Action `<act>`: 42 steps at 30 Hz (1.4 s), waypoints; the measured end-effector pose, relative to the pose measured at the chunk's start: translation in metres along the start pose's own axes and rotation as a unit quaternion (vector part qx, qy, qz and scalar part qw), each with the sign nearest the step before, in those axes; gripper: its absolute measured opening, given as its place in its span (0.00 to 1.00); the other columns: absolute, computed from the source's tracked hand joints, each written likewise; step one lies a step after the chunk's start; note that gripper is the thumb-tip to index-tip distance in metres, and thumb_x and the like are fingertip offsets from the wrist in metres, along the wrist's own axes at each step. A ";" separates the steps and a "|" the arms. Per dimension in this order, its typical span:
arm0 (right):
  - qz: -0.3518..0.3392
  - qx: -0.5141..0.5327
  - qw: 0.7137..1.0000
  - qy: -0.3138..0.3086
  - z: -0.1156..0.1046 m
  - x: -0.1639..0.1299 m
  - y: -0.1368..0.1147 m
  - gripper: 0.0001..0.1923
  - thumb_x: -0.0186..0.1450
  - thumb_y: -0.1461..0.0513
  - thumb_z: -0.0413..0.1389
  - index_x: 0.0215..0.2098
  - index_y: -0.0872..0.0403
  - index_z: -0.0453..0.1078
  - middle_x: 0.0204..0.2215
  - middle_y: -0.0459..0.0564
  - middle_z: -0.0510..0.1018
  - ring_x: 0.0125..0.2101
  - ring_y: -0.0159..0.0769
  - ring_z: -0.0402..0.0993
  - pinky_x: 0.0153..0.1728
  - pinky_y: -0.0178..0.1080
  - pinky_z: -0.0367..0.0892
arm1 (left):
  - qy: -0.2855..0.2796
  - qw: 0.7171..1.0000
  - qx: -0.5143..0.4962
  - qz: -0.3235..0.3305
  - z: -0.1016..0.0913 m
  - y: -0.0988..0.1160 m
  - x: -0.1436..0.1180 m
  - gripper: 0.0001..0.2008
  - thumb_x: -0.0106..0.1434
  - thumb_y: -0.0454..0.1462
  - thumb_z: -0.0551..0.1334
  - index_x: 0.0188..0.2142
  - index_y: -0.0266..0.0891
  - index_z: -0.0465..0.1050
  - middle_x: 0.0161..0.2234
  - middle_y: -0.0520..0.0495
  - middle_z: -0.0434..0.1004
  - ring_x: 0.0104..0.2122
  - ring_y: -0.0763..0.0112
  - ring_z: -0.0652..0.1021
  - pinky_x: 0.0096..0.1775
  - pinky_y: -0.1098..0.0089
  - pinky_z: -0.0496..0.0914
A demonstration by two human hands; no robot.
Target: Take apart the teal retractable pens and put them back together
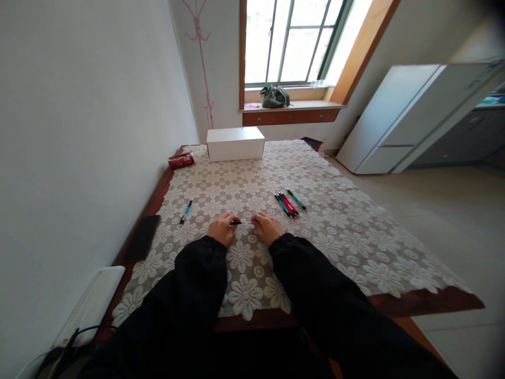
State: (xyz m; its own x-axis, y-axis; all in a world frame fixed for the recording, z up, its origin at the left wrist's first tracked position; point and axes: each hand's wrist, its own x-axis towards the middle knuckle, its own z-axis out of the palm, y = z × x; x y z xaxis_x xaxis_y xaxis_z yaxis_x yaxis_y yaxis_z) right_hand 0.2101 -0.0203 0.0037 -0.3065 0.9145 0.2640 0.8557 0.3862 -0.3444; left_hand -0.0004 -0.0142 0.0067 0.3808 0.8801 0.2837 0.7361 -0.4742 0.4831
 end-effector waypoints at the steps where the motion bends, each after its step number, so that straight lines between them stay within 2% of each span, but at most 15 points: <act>1: 0.001 0.000 1.000 -0.001 0.000 0.000 0.000 0.09 0.70 0.62 0.49 0.38 0.50 0.71 0.37 0.48 0.77 0.39 0.37 0.72 0.38 0.37 0.58 | 0.001 1.000 0.003 -0.001 0.000 0.000 0.000 0.09 0.61 0.33 0.60 0.41 0.42 0.74 0.43 0.47 0.77 0.45 0.63 0.75 0.47 0.63 0.69; 20: 0.019 -0.006 1.000 -0.022 -0.002 0.000 -0.001 0.09 0.69 0.62 0.49 0.39 0.50 0.72 0.39 0.49 0.76 0.40 0.37 0.71 0.40 0.37 0.57 | 0.007 0.999 0.027 -0.017 -0.001 0.001 0.000 0.09 0.60 0.33 0.60 0.40 0.43 0.75 0.42 0.48 0.79 0.44 0.62 0.75 0.49 0.62 0.68; 36: 0.025 0.006 1.000 -0.012 0.001 0.001 0.002 0.08 0.68 0.63 0.50 0.39 0.50 0.72 0.40 0.49 0.76 0.41 0.37 0.71 0.41 0.38 0.58 | 0.022 0.999 0.022 -0.037 -0.002 0.001 -0.001 0.10 0.59 0.33 0.60 0.41 0.43 0.75 0.42 0.48 0.80 0.44 0.61 0.75 0.48 0.62 0.68; 42: 0.027 0.052 0.998 0.011 0.004 0.001 0.006 0.08 0.68 0.63 0.50 0.38 0.50 0.71 0.39 0.49 0.77 0.39 0.37 0.71 0.40 0.37 0.59 | 0.028 0.998 0.019 -0.059 -0.003 0.003 -0.001 0.10 0.60 0.33 0.59 0.41 0.43 0.74 0.41 0.48 0.80 0.44 0.60 0.75 0.48 0.61 0.68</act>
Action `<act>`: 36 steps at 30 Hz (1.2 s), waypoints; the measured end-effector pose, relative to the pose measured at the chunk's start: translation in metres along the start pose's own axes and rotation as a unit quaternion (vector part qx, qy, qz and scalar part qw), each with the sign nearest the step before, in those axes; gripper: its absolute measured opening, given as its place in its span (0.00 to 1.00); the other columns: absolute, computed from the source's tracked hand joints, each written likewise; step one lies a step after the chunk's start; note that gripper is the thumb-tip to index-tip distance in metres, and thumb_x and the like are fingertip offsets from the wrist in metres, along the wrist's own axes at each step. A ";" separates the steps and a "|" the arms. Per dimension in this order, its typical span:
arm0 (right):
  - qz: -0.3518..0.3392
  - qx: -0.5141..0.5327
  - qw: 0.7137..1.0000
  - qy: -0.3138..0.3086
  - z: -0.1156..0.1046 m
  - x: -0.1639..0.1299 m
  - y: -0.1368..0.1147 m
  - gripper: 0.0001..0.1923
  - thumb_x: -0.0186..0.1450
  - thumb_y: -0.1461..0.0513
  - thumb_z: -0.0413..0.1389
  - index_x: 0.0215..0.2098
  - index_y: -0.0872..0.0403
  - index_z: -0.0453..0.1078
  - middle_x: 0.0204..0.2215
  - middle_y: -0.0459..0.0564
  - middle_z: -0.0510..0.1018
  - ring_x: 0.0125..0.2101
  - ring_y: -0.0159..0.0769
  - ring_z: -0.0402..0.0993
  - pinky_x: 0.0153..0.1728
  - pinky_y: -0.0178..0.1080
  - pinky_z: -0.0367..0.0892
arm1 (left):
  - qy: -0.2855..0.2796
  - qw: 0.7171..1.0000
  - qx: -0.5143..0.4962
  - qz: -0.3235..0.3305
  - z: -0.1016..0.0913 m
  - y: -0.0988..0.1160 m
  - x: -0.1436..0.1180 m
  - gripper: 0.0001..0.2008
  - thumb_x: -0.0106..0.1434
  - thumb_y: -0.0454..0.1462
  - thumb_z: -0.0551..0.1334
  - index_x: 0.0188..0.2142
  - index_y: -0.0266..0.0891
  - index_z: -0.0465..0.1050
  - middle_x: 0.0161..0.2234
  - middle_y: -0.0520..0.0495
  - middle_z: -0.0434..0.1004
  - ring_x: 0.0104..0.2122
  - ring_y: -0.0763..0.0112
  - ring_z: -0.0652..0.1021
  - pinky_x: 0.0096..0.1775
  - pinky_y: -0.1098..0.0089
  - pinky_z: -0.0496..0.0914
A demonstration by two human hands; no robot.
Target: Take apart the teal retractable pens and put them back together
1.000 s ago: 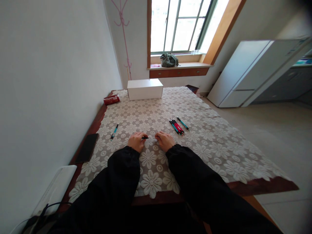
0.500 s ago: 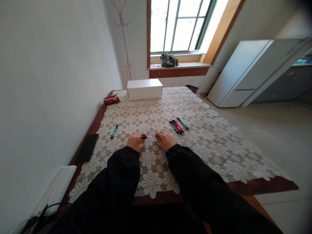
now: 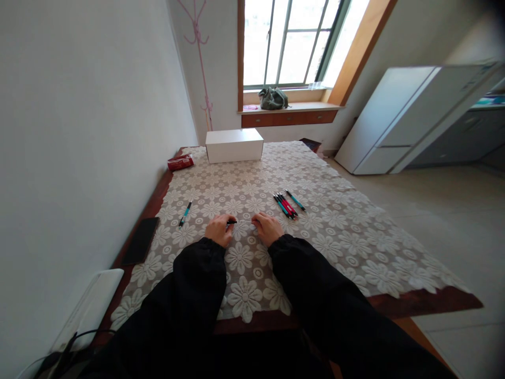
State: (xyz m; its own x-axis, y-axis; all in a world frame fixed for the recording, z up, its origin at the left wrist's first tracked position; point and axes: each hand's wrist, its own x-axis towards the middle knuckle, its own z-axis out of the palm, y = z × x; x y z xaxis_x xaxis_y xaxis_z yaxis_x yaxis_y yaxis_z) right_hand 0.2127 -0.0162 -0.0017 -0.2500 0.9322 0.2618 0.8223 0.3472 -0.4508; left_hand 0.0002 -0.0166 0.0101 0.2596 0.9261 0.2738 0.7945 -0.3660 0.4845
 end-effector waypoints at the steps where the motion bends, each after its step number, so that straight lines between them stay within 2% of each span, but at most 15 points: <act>1: 0.002 0.017 1.000 0.007 0.001 0.001 0.001 0.07 0.68 0.63 0.51 0.38 0.50 0.71 0.39 0.49 0.77 0.39 0.37 0.71 0.40 0.36 0.60 | 0.001 1.000 -0.002 -0.001 0.000 0.000 0.000 0.10 0.60 0.33 0.59 0.41 0.43 0.74 0.42 0.48 0.80 0.44 0.60 0.75 0.48 0.61 0.68; 9: -0.011 0.167 0.985 0.053 0.004 0.005 0.001 0.08 0.67 0.60 0.51 0.34 0.52 0.71 0.33 0.47 0.77 0.37 0.36 0.72 0.39 0.36 0.63 | -0.005 1.000 -0.013 0.012 0.002 -0.002 0.001 0.13 0.63 0.33 0.57 0.46 0.44 0.73 0.45 0.48 0.79 0.47 0.61 0.75 0.49 0.62 0.68; 14: 0.011 0.220 0.974 0.051 0.002 0.005 -0.002 0.09 0.66 0.59 0.51 0.34 0.53 0.72 0.31 0.46 0.78 0.32 0.34 0.71 0.35 0.35 0.63 | -0.001 1.000 -0.016 0.002 0.003 -0.001 0.001 0.11 0.64 0.34 0.55 0.44 0.42 0.72 0.43 0.46 0.78 0.44 0.62 0.76 0.47 0.63 0.69; 18: 0.003 0.183 0.982 0.036 -0.002 0.004 -0.005 0.09 0.67 0.59 0.51 0.35 0.53 0.71 0.32 0.47 0.78 0.36 0.35 0.72 0.39 0.35 0.64 | 0.006 1.000 -0.021 -0.021 0.003 -0.001 0.002 0.11 0.63 0.33 0.54 0.45 0.41 0.70 0.41 0.45 0.78 0.42 0.62 0.76 0.45 0.63 0.69; 21: -0.014 0.123 0.992 0.017 -0.003 0.003 -0.006 0.08 0.67 0.61 0.51 0.36 0.52 0.72 0.36 0.48 0.78 0.40 0.35 0.71 0.42 0.36 0.63 | 0.033 0.998 -0.040 -0.033 0.002 -0.002 0.002 0.12 0.62 0.31 0.53 0.44 0.40 0.68 0.41 0.45 0.77 0.42 0.63 0.76 0.45 0.64 0.69; 25: -0.029 0.061 0.998 -0.011 -0.002 0.001 -0.007 0.08 0.68 0.62 0.51 0.38 0.51 0.72 0.38 0.48 0.77 0.37 0.34 0.71 0.41 0.35 0.61 | 0.073 0.996 -0.046 -0.025 -0.002 0.000 0.001 0.12 0.59 0.30 0.54 0.42 0.40 0.68 0.38 0.45 0.75 0.42 0.64 0.75 0.45 0.64 0.68; 30: -0.047 0.029 0.998 -0.021 0.000 0.000 -0.006 0.07 0.69 0.61 0.51 0.39 0.52 0.72 0.37 0.47 0.76 0.35 0.33 0.70 0.41 0.35 0.59 | 0.038 0.999 0.009 0.030 -0.005 0.006 -0.001 0.12 0.57 0.41 0.64 0.41 0.41 0.74 0.36 0.46 0.73 0.41 0.62 0.73 0.46 0.64 0.67; 36: -0.053 0.005 0.998 -0.026 0.001 0.000 -0.005 0.08 0.69 0.60 0.51 0.39 0.51 0.72 0.36 0.47 0.75 0.37 0.34 0.70 0.41 0.36 0.58 | 0.000 0.998 0.040 0.050 -0.001 0.002 0.000 0.10 0.62 0.43 0.62 0.40 0.44 0.77 0.35 0.46 0.74 0.40 0.62 0.73 0.44 0.65 0.66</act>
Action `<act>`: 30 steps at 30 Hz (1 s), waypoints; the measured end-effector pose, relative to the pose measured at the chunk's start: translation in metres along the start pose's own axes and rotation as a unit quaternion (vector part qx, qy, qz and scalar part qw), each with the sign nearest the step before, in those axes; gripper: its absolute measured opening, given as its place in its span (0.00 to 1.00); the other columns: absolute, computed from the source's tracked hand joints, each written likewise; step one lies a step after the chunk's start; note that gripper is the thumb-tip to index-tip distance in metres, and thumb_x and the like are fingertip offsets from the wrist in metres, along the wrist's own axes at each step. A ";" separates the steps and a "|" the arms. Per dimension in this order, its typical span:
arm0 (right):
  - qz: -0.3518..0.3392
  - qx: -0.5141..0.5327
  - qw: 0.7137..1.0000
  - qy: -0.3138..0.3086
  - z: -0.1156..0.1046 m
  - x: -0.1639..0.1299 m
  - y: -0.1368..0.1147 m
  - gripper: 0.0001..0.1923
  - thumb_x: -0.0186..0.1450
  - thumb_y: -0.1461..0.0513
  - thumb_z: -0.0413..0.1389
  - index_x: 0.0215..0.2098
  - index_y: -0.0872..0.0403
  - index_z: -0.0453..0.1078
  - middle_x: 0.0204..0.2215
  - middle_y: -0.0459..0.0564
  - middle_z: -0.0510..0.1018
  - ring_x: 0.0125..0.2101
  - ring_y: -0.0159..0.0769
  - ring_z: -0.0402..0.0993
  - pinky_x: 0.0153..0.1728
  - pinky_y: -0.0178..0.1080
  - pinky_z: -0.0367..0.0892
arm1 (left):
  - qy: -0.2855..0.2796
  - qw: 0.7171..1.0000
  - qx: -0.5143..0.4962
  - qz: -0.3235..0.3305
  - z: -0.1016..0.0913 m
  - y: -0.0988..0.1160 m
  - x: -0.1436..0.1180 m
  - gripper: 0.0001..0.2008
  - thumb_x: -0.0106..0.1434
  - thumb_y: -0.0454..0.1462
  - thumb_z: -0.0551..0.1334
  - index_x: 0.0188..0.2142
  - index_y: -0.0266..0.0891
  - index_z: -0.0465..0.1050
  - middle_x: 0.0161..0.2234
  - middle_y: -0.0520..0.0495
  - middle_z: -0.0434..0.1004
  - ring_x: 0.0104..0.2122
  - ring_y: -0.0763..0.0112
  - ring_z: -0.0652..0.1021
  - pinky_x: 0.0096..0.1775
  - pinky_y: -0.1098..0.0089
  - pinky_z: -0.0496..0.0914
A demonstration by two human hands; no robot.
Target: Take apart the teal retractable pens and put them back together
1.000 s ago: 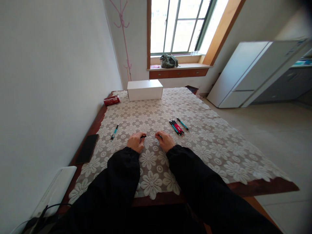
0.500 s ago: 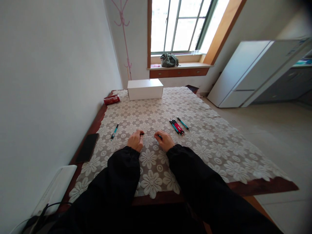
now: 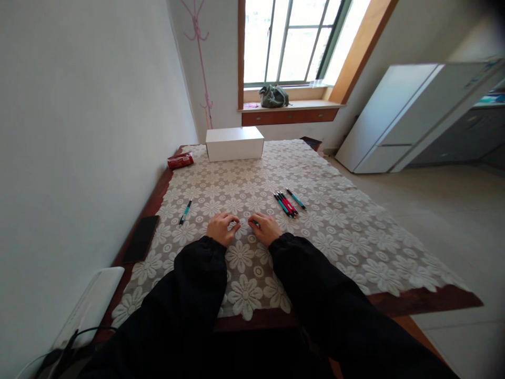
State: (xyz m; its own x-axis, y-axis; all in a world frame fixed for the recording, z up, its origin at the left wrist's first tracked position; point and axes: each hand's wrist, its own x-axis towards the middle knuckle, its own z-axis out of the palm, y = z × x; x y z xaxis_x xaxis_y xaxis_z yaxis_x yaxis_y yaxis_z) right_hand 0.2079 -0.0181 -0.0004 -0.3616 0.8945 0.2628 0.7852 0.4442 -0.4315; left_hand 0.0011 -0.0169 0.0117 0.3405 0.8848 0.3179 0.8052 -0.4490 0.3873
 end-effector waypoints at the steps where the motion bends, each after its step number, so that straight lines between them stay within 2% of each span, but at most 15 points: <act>1: 0.002 -0.004 1.000 -0.001 0.000 0.000 0.000 0.08 0.69 0.60 0.51 0.39 0.51 0.72 0.37 0.47 0.75 0.38 0.34 0.70 0.42 0.36 0.58 | -0.004 1.000 0.003 -0.002 0.001 -0.001 0.000 0.09 0.63 0.43 0.61 0.39 0.44 0.78 0.35 0.46 0.74 0.39 0.63 0.73 0.43 0.65 0.66; 5: 0.022 -0.026 0.999 0.004 -0.003 0.000 0.000 0.08 0.69 0.60 0.51 0.40 0.51 0.72 0.39 0.48 0.76 0.41 0.36 0.71 0.42 0.36 0.58 | -0.007 1.000 0.010 -0.017 0.002 -0.005 0.000 0.08 0.63 0.41 0.61 0.37 0.44 0.78 0.35 0.46 0.75 0.40 0.63 0.74 0.43 0.65 0.66; 10: 0.032 -0.045 0.998 -0.008 -0.004 0.000 0.000 0.09 0.70 0.60 0.50 0.40 0.50 0.72 0.40 0.49 0.76 0.41 0.37 0.71 0.43 0.38 0.58 | -0.019 1.000 0.013 -0.017 0.001 -0.004 -0.001 0.12 0.61 0.44 0.63 0.44 0.46 0.78 0.35 0.47 0.75 0.39 0.63 0.74 0.42 0.66 0.67; 16: 0.029 -0.065 0.997 -0.023 -0.006 0.000 -0.001 0.09 0.69 0.61 0.50 0.40 0.50 0.72 0.40 0.49 0.76 0.42 0.37 0.70 0.44 0.38 0.57 | -0.019 1.000 0.015 -0.015 0.002 -0.004 0.000 0.09 0.63 0.42 0.60 0.37 0.44 0.78 0.34 0.47 0.75 0.38 0.65 0.74 0.40 0.67 0.67; 22: 0.066 -0.096 0.993 -0.020 -0.014 0.000 0.005 0.09 0.69 0.61 0.50 0.39 0.50 0.73 0.41 0.51 0.76 0.41 0.39 0.70 0.43 0.40 0.57 | -0.026 0.999 0.030 -0.024 0.003 -0.006 -0.001 0.07 0.62 0.41 0.61 0.36 0.44 0.78 0.34 0.47 0.75 0.38 0.64 0.74 0.41 0.66 0.66; 30: 0.060 -0.093 0.994 -0.025 -0.013 0.000 0.004 0.09 0.69 0.60 0.51 0.39 0.50 0.73 0.40 0.51 0.75 0.41 0.39 0.70 0.43 0.40 0.57 | -0.027 0.998 0.033 -0.044 0.000 -0.001 -0.001 0.07 0.58 0.38 0.62 0.35 0.44 0.78 0.33 0.47 0.75 0.38 0.63 0.74 0.40 0.66 0.67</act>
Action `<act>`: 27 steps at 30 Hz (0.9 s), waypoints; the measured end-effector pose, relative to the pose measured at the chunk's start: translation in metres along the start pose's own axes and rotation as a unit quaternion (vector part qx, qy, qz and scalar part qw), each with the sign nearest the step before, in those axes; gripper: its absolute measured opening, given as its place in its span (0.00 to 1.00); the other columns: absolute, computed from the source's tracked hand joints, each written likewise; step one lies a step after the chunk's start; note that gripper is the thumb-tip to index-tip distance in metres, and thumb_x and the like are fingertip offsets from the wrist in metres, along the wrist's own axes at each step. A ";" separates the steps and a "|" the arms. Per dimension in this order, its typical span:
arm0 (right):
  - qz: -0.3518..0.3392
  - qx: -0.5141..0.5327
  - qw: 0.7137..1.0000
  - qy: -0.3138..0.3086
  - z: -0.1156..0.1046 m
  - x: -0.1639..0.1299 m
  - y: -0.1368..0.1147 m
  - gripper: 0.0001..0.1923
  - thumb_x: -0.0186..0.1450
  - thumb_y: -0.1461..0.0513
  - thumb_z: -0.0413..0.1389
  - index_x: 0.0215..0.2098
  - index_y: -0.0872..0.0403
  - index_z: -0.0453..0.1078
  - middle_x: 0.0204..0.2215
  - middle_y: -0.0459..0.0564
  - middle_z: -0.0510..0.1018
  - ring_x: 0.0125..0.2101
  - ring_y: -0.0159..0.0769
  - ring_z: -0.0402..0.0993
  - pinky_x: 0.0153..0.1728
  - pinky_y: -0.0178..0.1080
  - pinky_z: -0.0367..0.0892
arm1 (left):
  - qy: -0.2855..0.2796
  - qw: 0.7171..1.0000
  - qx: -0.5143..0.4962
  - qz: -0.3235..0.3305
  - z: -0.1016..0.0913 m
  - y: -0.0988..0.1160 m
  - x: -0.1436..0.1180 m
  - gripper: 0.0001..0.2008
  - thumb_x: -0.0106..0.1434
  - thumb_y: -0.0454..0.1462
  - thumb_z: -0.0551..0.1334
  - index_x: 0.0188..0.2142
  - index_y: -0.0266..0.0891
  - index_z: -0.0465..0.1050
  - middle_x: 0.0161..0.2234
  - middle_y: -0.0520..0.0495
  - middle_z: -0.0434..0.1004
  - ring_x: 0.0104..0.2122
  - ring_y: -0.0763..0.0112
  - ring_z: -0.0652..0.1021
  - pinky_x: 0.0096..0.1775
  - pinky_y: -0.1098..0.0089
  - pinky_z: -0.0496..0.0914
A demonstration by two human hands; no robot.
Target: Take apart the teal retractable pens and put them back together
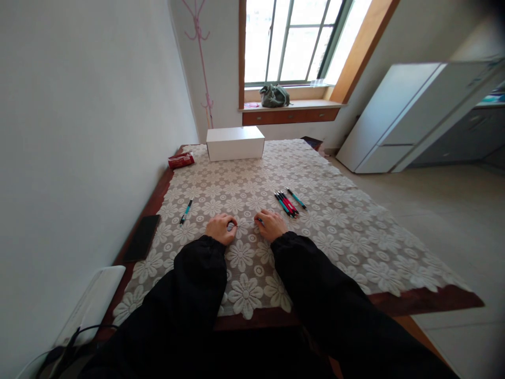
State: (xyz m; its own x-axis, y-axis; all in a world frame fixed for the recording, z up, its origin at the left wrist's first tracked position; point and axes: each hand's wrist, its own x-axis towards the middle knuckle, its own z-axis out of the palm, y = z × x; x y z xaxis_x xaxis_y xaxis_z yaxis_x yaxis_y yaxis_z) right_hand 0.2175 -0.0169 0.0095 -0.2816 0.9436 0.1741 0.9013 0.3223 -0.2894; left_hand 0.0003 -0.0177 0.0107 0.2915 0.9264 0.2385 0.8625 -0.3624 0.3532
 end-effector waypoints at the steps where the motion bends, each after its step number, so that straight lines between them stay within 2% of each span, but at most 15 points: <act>1: 0.000 0.000 1.000 0.002 0.000 0.000 0.000 0.09 0.69 0.60 0.51 0.39 0.50 0.73 0.40 0.51 0.75 0.41 0.39 0.70 0.43 0.40 0.57 | 0.002 1.000 -0.001 -0.001 0.000 0.000 0.000 0.07 0.57 0.38 0.63 0.35 0.44 0.78 0.34 0.47 0.75 0.38 0.63 0.74 0.40 0.66 0.67; 8: -0.031 0.035 0.999 0.028 0.002 -0.001 -0.003 0.09 0.69 0.59 0.52 0.40 0.49 0.74 0.40 0.49 0.75 0.40 0.37 0.70 0.44 0.39 0.58 | 0.020 0.998 -0.046 0.032 -0.001 -0.001 0.001 0.15 0.58 0.46 0.66 0.43 0.45 0.78 0.34 0.47 0.75 0.38 0.63 0.74 0.42 0.66 0.68; 12: -0.055 0.050 0.997 0.034 0.004 -0.001 -0.004 0.09 0.69 0.57 0.52 0.41 0.49 0.74 0.40 0.48 0.75 0.41 0.36 0.70 0.45 0.38 0.57 | 0.016 0.997 -0.049 0.056 -0.002 -0.001 0.003 0.12 0.60 0.46 0.64 0.40 0.45 0.79 0.32 0.48 0.74 0.37 0.64 0.74 0.41 0.67 0.67; 16: -0.066 0.044 0.997 0.025 0.004 -0.001 -0.005 0.10 0.70 0.56 0.52 0.41 0.49 0.74 0.39 0.48 0.75 0.40 0.35 0.70 0.44 0.37 0.57 | 0.018 0.997 -0.048 0.052 -0.002 -0.001 0.002 0.10 0.63 0.44 0.62 0.36 0.44 0.79 0.32 0.47 0.74 0.37 0.65 0.73 0.41 0.67 0.66; 22: -0.007 0.003 1.000 0.024 -0.005 0.001 0.011 0.12 0.71 0.57 0.50 0.40 0.49 0.75 0.39 0.49 0.76 0.41 0.37 0.71 0.43 0.38 0.57 | 0.056 0.998 -0.019 -0.010 -0.001 -0.006 0.003 0.07 0.63 0.40 0.61 0.36 0.43 0.78 0.32 0.47 0.74 0.38 0.64 0.73 0.40 0.66 0.64; 27: 0.041 0.016 0.997 0.059 -0.008 0.005 0.025 0.12 0.71 0.58 0.49 0.40 0.50 0.75 0.40 0.50 0.77 0.41 0.37 0.72 0.41 0.37 0.58 | 0.042 0.999 -0.024 0.009 0.001 -0.007 0.003 0.08 0.63 0.42 0.61 0.36 0.44 0.78 0.32 0.48 0.74 0.37 0.64 0.73 0.39 0.67 0.64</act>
State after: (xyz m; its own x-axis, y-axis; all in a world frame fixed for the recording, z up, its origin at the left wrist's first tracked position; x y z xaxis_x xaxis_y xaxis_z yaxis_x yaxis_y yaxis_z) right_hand 0.2410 -0.0046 0.0105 -0.1651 0.9519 0.2583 0.9078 0.2490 -0.3375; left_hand -0.0039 -0.0125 0.0077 0.2702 0.9082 0.3195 0.8362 -0.3859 0.3898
